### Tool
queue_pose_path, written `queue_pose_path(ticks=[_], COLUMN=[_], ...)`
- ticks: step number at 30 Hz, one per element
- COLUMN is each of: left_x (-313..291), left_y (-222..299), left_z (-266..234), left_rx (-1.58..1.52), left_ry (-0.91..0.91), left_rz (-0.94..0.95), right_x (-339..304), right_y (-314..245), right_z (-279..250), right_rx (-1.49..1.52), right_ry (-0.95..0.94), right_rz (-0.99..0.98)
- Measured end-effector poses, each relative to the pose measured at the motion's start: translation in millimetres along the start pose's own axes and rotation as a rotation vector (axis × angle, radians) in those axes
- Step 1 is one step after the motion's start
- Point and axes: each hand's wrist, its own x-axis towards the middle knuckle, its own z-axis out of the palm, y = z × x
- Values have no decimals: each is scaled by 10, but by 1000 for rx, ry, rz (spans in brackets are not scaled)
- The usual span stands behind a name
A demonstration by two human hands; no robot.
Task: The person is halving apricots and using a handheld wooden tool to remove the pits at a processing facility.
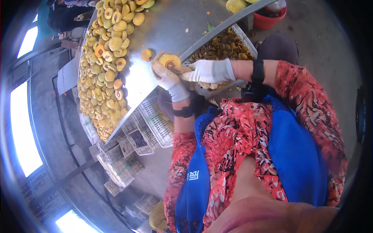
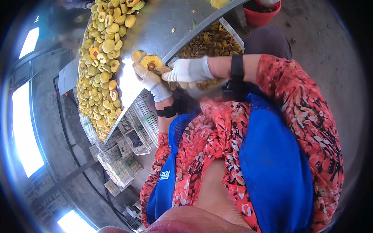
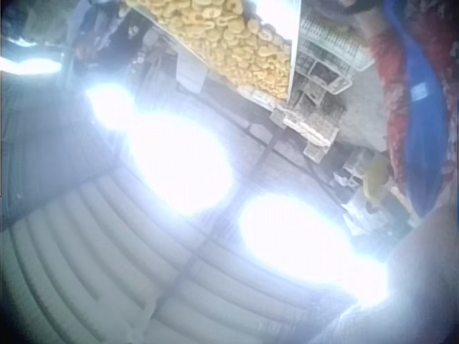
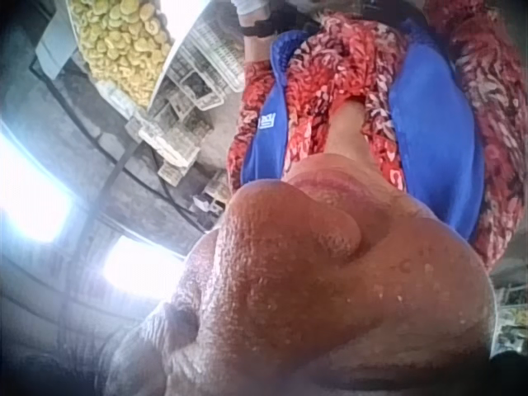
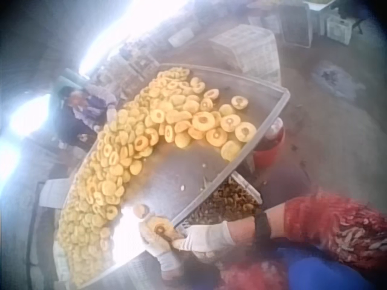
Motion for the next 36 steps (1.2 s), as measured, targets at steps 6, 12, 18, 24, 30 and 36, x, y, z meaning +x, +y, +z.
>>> queue_pose_path(ticks=[6,12,18,24,30,36], left_x=[93,126,6,-38,47,108], left_y=[-95,-52,-11,49,236,236], left_z=[-215,-198,-66,-536,-1542,-2300], left_rx=[116,-60,-428,-455,-159,1282], left_ry=[-282,-238,4,10,496,357], left_rz=[42,-94,-312,-543,-481,-216], right_x=[129,100,203,316,427,413], right_y=[-7,87,363,393,838,687], right_z=[-405,-75,148,43,-149,-246], right_rx=[162,233,-590,-959,-645,-385], right_ry=[-409,-252,328,259,172,260], right_rz=[148,33,-479,-414,129,194])
